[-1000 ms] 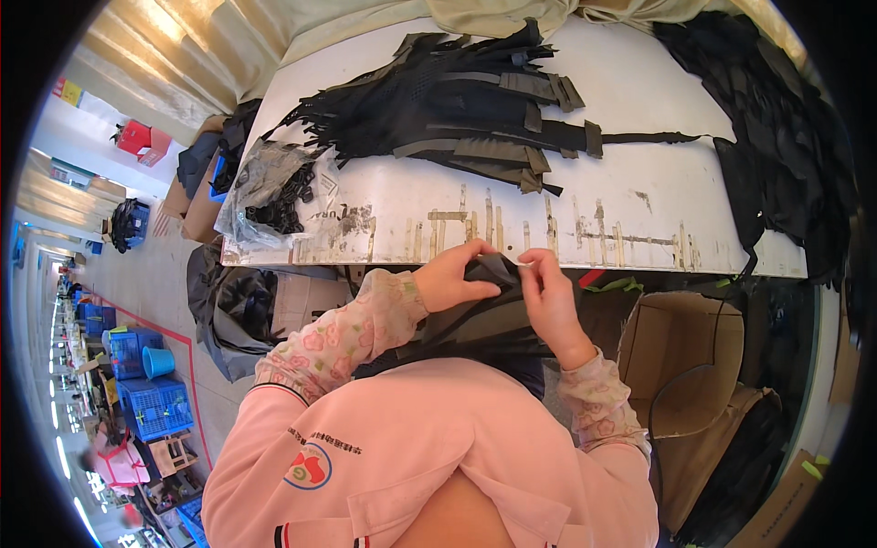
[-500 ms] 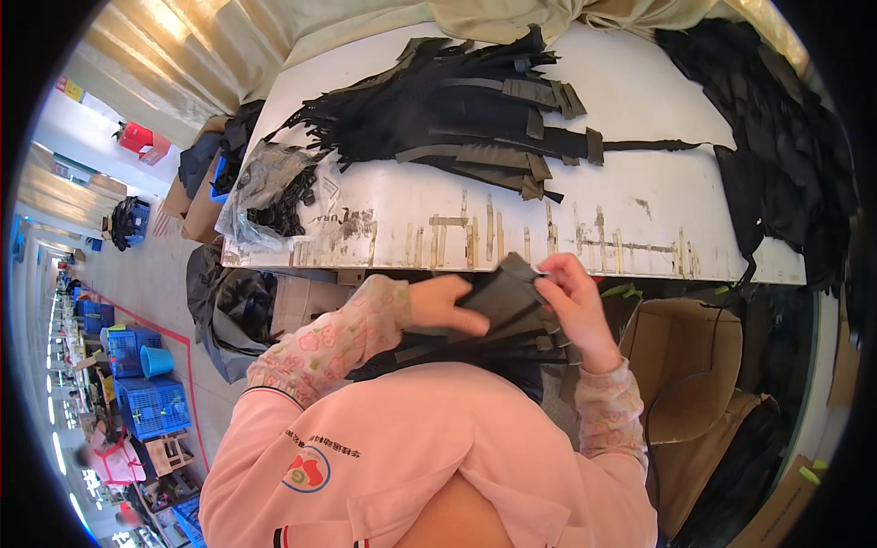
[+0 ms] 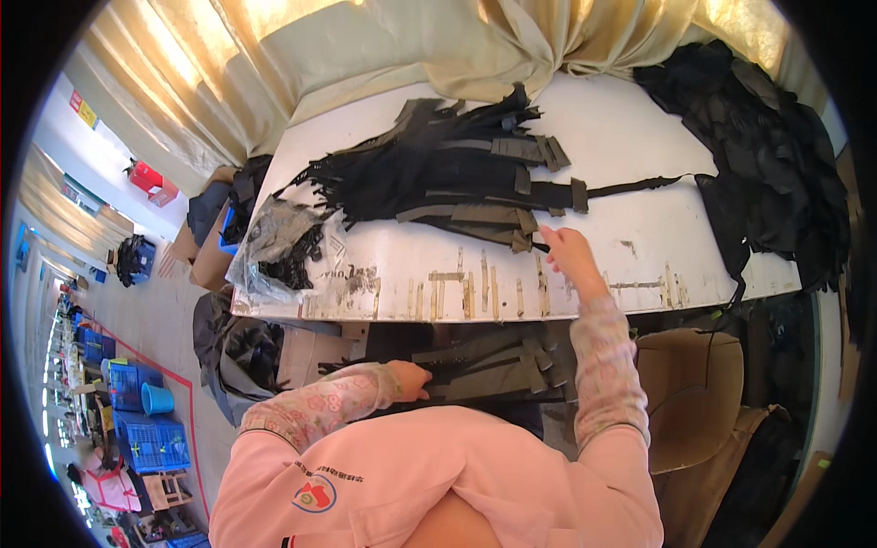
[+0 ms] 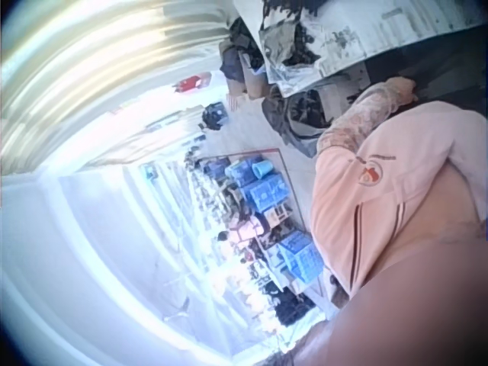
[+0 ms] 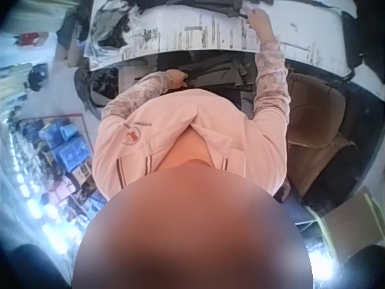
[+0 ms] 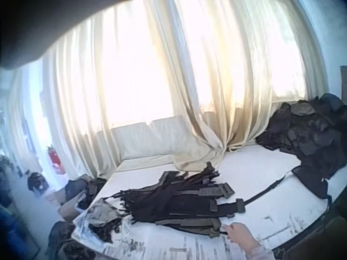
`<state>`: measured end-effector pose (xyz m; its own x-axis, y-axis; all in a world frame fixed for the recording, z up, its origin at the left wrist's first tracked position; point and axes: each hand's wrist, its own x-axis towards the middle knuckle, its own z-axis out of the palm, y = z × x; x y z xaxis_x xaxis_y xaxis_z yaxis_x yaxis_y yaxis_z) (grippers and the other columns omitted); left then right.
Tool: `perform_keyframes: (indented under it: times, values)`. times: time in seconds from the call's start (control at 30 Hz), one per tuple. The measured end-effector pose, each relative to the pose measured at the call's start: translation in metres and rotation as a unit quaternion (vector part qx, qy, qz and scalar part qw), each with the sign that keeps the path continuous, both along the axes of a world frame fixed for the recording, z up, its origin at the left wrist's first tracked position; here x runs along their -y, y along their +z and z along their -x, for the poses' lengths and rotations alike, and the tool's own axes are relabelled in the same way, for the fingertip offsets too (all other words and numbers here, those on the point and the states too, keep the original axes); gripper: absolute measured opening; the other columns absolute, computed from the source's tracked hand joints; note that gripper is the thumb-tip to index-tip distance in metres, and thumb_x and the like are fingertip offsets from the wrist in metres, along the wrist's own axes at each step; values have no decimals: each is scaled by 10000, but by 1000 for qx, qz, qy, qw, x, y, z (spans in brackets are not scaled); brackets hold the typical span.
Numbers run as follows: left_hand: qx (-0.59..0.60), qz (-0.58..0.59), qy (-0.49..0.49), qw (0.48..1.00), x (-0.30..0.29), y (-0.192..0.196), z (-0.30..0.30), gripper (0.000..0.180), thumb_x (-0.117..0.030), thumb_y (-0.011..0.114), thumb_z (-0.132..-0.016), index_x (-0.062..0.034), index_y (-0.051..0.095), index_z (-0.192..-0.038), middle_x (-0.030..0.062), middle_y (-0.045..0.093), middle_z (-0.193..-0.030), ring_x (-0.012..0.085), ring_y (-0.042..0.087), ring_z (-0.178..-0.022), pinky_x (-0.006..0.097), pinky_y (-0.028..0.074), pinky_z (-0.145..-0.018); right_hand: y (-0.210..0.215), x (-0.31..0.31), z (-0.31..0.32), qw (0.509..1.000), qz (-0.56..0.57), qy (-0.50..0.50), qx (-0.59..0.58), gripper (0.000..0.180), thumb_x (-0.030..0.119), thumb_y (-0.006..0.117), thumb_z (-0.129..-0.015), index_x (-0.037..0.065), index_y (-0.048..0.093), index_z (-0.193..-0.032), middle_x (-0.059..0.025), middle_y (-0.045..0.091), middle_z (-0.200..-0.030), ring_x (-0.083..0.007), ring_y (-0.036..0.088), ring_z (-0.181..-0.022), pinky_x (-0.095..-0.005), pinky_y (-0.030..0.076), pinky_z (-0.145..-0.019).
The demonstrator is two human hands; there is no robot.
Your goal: Cutting and assembling components for tactical or outdoor equipment bags/vests.
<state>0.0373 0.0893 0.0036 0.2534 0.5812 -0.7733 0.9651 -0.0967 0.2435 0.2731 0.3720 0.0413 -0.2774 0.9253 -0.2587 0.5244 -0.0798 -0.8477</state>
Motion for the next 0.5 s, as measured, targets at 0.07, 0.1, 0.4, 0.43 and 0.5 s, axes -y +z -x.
perform_keyframes:
  times: [0.07, 0.1, 0.4, 0.43, 0.5]
  values:
    - [13, -11, -6, 1000, -9, 13, -5, 442, -452, 623, -819, -79, 605, -1057, 169, 648, -979, 355, 616, -953, 448, 486, -811, -29, -29, 13, 1000, -20, 15, -14, 368, 334, 631, -842, -20, 603, -746, -90, 598, -586, -154, 554, -490, -293, 439, -479]
    - [32, -32, -10, 999, -11, 15, -2, 444, -465, 626, -815, -73, 605, -1023, 162, 648, -944, 354, 619, -924, 445, 487, -793, -41, -38, 19, 998, -35, 38, -26, 341, 315, 623, -856, -11, 610, -756, -78, 595, -591, -120, 538, -499, -270, 423, -465]
    - [289, -550, 169, 765, -83, 95, 5, 474, -137, 654, -776, -62, 475, -1209, 173, 473, -1264, 367, 436, -1171, 393, 375, -978, 41, 116, 2, 944, -114, 231, -205, 138, 94, 653, -828, 20, 537, -818, -53, 467, -650, -111, 426, -606, -264, 386, -548]
    - [294, -547, 172, 765, -98, 101, 1, 474, -137, 654, -776, -62, 475, -1209, 173, 473, -1264, 367, 436, -1171, 393, 375, -978, 42, 127, -6, 925, -125, 272, -233, 132, 69, 661, -820, 21, 539, -824, -50, 469, -666, -113, 425, -612, -261, 382, -551]
    - [325, -568, -2, 756, -119, 105, -7, 404, -155, 645, -780, -45, 525, -1150, 180, 556, -1150, 351, 525, -1079, 385, 433, -899, 40, 138, -17, 923, -97, 278, -247, 130, 34, 667, -805, 18, 540, -824, -48, 483, -693, -117, 434, -619, -258, 385, -562]
